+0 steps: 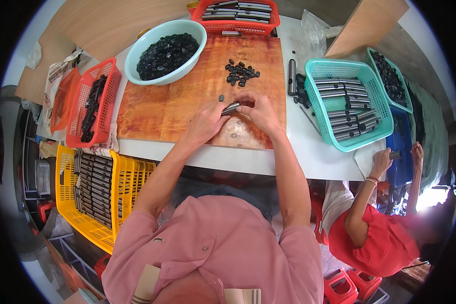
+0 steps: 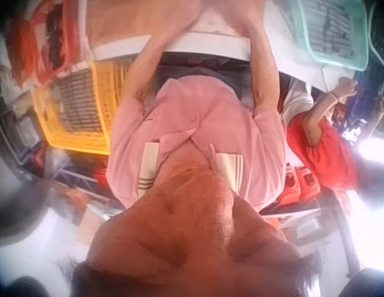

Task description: The person inserts small black circular pieces into cylindrical metal tubes at a workbench. They pick up each piece, place it into the tube, and then set the completed assembly into a yellow basket. The process is repeated continuously with a second person working alongside.

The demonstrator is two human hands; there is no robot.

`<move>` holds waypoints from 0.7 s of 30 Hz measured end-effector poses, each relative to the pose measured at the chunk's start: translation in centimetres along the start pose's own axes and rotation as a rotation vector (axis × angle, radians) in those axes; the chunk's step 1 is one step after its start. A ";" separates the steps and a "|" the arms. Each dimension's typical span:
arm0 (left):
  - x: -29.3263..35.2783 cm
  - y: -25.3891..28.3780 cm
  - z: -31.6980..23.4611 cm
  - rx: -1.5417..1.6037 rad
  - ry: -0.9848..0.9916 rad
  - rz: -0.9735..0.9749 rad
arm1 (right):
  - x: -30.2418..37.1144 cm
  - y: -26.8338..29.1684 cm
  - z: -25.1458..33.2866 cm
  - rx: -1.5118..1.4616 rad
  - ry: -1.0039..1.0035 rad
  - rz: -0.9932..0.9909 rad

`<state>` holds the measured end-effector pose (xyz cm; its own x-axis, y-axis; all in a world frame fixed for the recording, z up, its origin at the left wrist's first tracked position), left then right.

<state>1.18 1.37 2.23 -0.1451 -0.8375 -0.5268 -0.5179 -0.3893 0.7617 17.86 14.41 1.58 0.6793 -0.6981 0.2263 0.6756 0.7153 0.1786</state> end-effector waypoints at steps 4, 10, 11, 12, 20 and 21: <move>-0.2 -0.1 -0.2 0.039 -0.002 -0.011 | 0.4 0.1 -0.6 0.029 0.010 -0.023; -0.2 0.0 -0.4 0.057 0.051 0.032 | 1.2 -0.2 -0.4 0.064 0.014 -0.056; -0.2 -0.1 -0.3 0.061 0.079 0.044 | 1.3 -0.3 -0.2 0.057 0.015 -0.061; -0.2 0.0 -0.1 0.057 0.063 0.036 | 1.4 -0.3 -0.1 0.050 0.016 -0.065; -0.3 1.0 0.5 0.079 0.080 0.103 | 1.3 0.0 -0.6 0.100 0.029 -0.060; -0.4 1.0 0.6 0.078 0.077 0.110 | 0.9 0.0 -0.6 0.121 0.034 -0.062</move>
<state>0.22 1.58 2.99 -0.1409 -0.9015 -0.4091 -0.5668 -0.2654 0.7799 18.69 13.76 1.23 0.6479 -0.7405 0.1786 0.6786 0.6676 0.3063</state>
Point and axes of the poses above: each hand's wrist, its own x-axis away from the middle knuckle, its own y-axis out of the back of the hand, z = x × y, the point moved 1 cm from there along -x, towards the middle knuckle, and after that the axes turned 10 degrees about -y, right-handed, at the moved point
